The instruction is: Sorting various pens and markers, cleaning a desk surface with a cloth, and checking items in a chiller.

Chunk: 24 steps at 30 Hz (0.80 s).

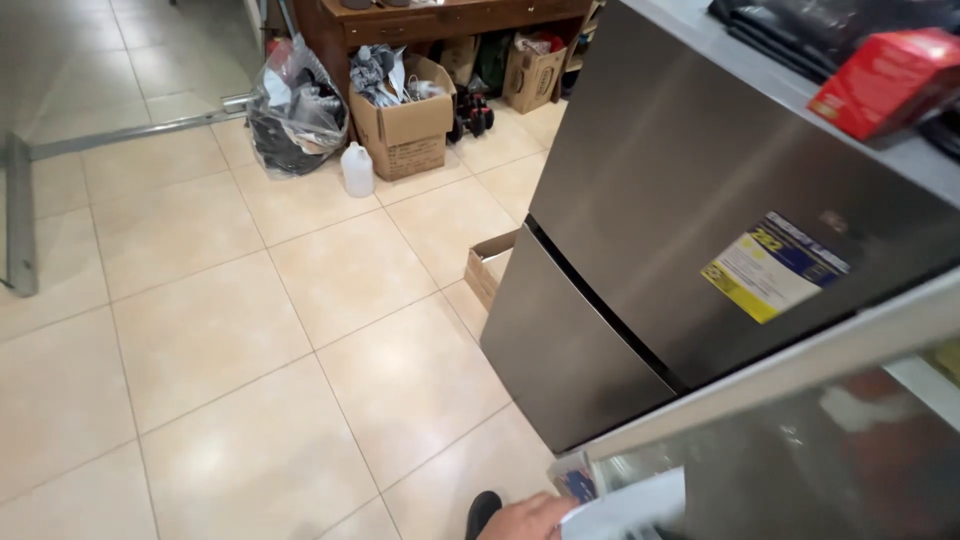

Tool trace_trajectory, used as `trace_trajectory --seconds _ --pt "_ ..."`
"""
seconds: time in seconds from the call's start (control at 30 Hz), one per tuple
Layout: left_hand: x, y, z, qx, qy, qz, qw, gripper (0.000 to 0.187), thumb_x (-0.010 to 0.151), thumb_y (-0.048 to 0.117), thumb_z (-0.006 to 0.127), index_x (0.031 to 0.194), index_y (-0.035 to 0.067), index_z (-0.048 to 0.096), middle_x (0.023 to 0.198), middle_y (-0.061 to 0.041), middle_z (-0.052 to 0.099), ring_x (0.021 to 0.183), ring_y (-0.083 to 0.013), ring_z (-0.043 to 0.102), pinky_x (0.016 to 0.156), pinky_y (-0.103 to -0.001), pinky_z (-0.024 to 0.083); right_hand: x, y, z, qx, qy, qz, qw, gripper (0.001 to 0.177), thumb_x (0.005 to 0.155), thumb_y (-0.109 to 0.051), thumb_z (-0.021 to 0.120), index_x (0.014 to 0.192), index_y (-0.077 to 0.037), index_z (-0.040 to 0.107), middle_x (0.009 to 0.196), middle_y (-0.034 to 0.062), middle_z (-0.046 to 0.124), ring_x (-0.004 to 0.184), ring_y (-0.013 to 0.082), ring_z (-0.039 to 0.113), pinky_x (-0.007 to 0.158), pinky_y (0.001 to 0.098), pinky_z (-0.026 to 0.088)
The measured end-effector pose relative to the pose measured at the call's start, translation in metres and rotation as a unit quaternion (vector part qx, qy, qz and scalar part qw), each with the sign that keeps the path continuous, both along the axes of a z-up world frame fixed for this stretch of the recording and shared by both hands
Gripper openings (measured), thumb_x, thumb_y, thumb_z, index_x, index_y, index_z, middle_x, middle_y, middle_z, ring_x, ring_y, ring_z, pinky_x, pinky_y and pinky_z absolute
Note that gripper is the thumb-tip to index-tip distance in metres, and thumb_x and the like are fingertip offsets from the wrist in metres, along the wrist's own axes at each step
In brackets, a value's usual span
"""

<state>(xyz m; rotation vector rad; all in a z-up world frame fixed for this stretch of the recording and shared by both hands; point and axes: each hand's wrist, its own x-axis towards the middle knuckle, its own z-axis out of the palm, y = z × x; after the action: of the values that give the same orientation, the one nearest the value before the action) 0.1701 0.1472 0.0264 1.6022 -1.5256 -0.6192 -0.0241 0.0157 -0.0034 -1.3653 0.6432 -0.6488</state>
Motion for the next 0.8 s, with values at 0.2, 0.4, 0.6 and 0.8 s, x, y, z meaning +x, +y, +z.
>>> trace_trajectory --seconds 0.2,0.4,0.6,0.8 --pt "0.071 -0.027 0.071 -0.115 -0.180 0.062 0.975 0.037 0.096 0.011 0.064 0.133 0.005 0.067 0.130 -0.023 0.062 0.125 -0.0395 0.061 0.103 -0.050 0.050 0.110 -0.064 0.018 0.108 -0.014 -0.026 0.994 0.058 0.090 -0.011 0.062 0.145 0.001 0.045 0.142 0.0210 0.061 0.130 0.0341 0.060 0.106 0.0407 0.049" --pt "0.181 -0.032 0.163 -0.089 -0.097 0.187 0.973 0.048 0.085 0.026 0.081 0.122 -0.001 0.067 0.134 -0.026 0.054 0.130 -0.0438 0.049 0.106 -0.053 0.038 0.262 -0.084 0.153 0.304 0.013 -0.036 0.952 0.052 0.090 -0.006 0.062 0.139 0.005 0.051 0.129 0.0194 0.067 0.117 0.0306 0.065 0.097 0.0436 0.054" --pt "0.333 -0.052 0.163 -0.052 0.254 0.387 0.885 0.050 0.084 0.021 0.077 0.126 -0.002 0.063 0.124 -0.021 0.066 0.117 -0.0313 0.062 0.098 -0.037 0.049 0.417 -0.139 0.176 0.288 0.142 0.146 0.936 0.051 0.085 -0.011 0.067 0.132 0.004 0.057 0.121 0.0204 0.072 0.107 0.0301 0.072 0.089 0.0445 0.059" --pt "0.482 -0.102 0.166 0.034 0.357 0.395 0.845 0.034 0.089 0.020 0.070 0.117 0.002 0.063 0.100 -0.015 0.074 0.091 -0.0251 0.072 0.084 -0.034 0.057 0.578 -0.169 0.134 -0.117 0.076 0.008 0.990 0.056 0.088 -0.014 0.077 0.134 0.005 0.051 0.116 0.0194 0.065 0.103 0.0238 0.063 0.090 0.0334 0.053"
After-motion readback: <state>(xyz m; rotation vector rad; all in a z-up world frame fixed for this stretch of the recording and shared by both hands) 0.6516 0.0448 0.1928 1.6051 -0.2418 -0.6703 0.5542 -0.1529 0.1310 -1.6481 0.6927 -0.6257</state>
